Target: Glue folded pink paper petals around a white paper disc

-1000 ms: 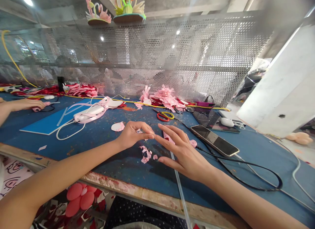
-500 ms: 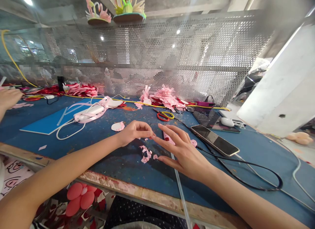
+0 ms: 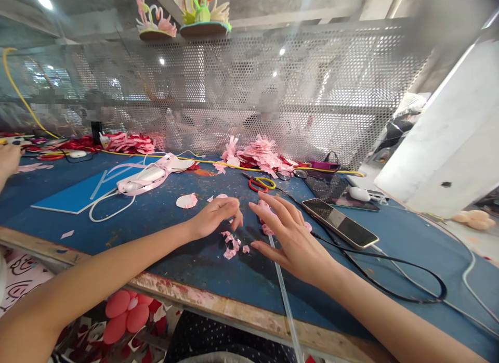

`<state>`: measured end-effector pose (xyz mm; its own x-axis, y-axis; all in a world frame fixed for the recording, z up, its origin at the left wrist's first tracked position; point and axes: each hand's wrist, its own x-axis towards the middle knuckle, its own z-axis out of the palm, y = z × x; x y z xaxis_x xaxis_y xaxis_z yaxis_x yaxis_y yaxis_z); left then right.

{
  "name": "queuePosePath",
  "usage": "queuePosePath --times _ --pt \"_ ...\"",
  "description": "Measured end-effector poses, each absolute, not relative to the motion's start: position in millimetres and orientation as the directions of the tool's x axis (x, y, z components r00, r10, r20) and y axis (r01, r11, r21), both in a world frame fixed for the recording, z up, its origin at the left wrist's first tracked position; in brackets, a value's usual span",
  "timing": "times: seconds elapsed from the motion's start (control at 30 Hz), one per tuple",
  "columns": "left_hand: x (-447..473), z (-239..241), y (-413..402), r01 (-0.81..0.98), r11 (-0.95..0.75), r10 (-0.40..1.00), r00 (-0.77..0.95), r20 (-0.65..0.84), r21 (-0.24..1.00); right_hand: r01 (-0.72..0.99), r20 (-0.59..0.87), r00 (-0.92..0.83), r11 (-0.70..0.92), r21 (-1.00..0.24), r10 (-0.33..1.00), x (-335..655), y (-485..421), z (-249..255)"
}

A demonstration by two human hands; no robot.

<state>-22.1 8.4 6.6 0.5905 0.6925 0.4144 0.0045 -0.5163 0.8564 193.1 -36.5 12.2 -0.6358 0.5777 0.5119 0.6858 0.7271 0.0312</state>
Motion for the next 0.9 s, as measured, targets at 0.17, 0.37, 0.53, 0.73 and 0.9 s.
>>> queuePosePath --times 0.17,0.37,0.53,0.73,0.9 --pt "-19 6 0 0.165 -0.779 0.531 0.687 0.496 0.605 0.706 0.531 -0.603 0.708 0.009 0.595 192 -37 12" --pt "-11 7 -9 0.231 -0.888 0.437 0.691 0.576 0.396 0.714 0.534 -0.580 0.699 -0.030 0.616 188 -40 10" --pt "-12 9 -10 0.113 -0.921 0.328 0.743 0.584 0.374 0.706 0.541 -0.567 0.705 -0.068 0.621 188 -39 9" --pt "-13 11 -10 0.040 -0.907 0.301 0.759 0.578 0.420 0.699 0.538 -0.567 0.710 -0.087 0.624 188 -39 9" --pt "-15 10 -8 0.024 -0.913 0.275 0.772 0.573 0.407 0.700 0.527 -0.560 0.705 -0.114 0.640 188 -40 10"
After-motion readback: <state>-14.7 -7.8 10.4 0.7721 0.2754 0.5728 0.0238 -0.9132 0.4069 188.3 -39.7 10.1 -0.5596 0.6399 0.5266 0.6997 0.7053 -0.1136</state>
